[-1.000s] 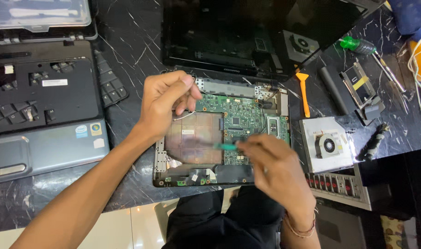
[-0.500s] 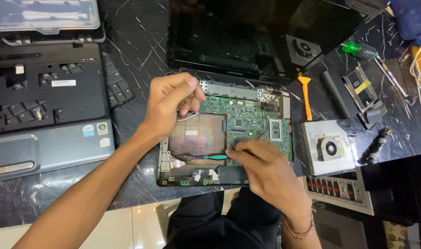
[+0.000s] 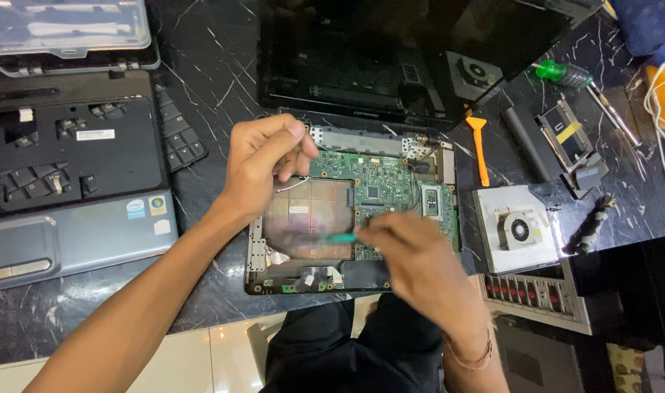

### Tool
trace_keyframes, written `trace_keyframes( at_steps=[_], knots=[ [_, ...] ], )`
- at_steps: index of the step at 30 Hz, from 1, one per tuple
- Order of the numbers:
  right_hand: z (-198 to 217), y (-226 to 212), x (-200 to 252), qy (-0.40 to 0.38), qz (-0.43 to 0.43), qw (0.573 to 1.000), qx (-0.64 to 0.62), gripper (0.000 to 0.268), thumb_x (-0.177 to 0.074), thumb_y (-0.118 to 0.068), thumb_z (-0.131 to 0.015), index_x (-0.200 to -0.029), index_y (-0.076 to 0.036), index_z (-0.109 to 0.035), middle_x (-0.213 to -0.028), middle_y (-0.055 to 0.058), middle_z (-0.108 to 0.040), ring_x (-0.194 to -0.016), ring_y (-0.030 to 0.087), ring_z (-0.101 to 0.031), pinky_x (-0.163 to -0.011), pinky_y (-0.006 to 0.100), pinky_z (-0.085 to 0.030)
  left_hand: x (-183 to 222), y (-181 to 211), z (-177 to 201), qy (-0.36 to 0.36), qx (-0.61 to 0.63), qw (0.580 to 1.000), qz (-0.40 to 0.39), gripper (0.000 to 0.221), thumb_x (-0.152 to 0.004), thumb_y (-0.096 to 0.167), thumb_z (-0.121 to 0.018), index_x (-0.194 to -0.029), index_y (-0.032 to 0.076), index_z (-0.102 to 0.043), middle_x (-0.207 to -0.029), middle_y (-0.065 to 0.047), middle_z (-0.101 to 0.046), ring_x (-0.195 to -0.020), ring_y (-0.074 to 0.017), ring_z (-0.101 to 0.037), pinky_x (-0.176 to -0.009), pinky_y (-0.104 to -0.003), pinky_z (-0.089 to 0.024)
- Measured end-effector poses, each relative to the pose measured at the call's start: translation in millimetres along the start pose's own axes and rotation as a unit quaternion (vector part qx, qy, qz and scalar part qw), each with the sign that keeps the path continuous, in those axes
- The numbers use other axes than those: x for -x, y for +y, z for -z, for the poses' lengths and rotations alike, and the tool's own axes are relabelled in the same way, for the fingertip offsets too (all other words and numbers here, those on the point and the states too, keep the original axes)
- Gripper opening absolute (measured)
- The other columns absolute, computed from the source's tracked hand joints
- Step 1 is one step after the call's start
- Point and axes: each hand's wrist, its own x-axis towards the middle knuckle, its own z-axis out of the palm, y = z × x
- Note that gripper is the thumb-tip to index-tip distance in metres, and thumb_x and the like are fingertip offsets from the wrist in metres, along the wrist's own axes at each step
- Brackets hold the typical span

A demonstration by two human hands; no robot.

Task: The person uses a small brush to clean dust and debris from the internal components of a disassembled laptop, including the motherboard, heat sink, and fan area. The person holds a small black component in their left hand while brushing it and the surrounding areas with their right hand.

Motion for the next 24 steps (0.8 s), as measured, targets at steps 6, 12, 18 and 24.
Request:
trace_keyframes(
  at_steps=[6, 12, 18, 24],
  knots=[
    [4.6, 7.8, 1.1, 0.010, -0.037, 0.999, -0.002, 0.039, -0.096, 0.017, -0.062, -0.126, -0.001, -0.079, -0.116, 0.009, -0.072, -0.109, 0.023, -0.071, -0.105, 0.037, -0.060, 1.0, 2.1, -0.2, -0.006, -0.002, 1.000, -0.022, 0.036, -0.109, 0.022, -0.057, -0.086, 0.001, -0.076, -0.064, -0.010, -0.064, -0.051, -0.0092, -0.049, -0.054, -0.023, -0.038],
    [4.8, 13.1, 2.3, 0.022, -0.045, 0.999, 0.016, 0.032, -0.100, 0.005, -0.071, -0.130, -0.004, -0.078, -0.121, 0.011, -0.072, -0.110, 0.026, -0.069, -0.098, 0.040, -0.058, 1.1, 1.2, -0.4, -0.003, -0.001, 1.000, -0.012, 0.037, -0.108, 0.026, -0.057, -0.085, 0.002, -0.075, -0.064, -0.010, -0.064, -0.051, -0.0087, -0.047, -0.053, -0.023, -0.035],
    [10.9, 5.0, 4.0, 0.021, -0.036, 0.999, -0.003, 0.029, -0.107, 0.002, -0.064, -0.133, -0.003, -0.075, -0.122, 0.014, -0.069, -0.108, 0.033, -0.068, -0.090, 0.045, -0.054, 2.2, 0.5, 0.2, -0.013, 0.000, 0.999, -0.039, 0.030, -0.106, 0.016, -0.058, -0.085, 0.003, -0.074, -0.053, -0.004, -0.049, -0.056, -0.0129, -0.056, -0.057, -0.025, -0.041],
    [13.7, 4.7, 8.2, 0.033, -0.050, 0.998, -0.021, 0.029, -0.105, 0.004, -0.065, -0.131, -0.005, -0.075, -0.119, 0.013, -0.070, -0.107, 0.031, -0.069, -0.092, 0.042, -0.054, 1.6, -3.7, 2.4, -0.025, -0.002, 0.998, -0.052, 0.025, -0.103, 0.013, -0.058, -0.089, 0.002, -0.075, -0.068, -0.009, -0.066, -0.054, -0.0081, -0.048, -0.055, -0.023, -0.035]
  ],
)
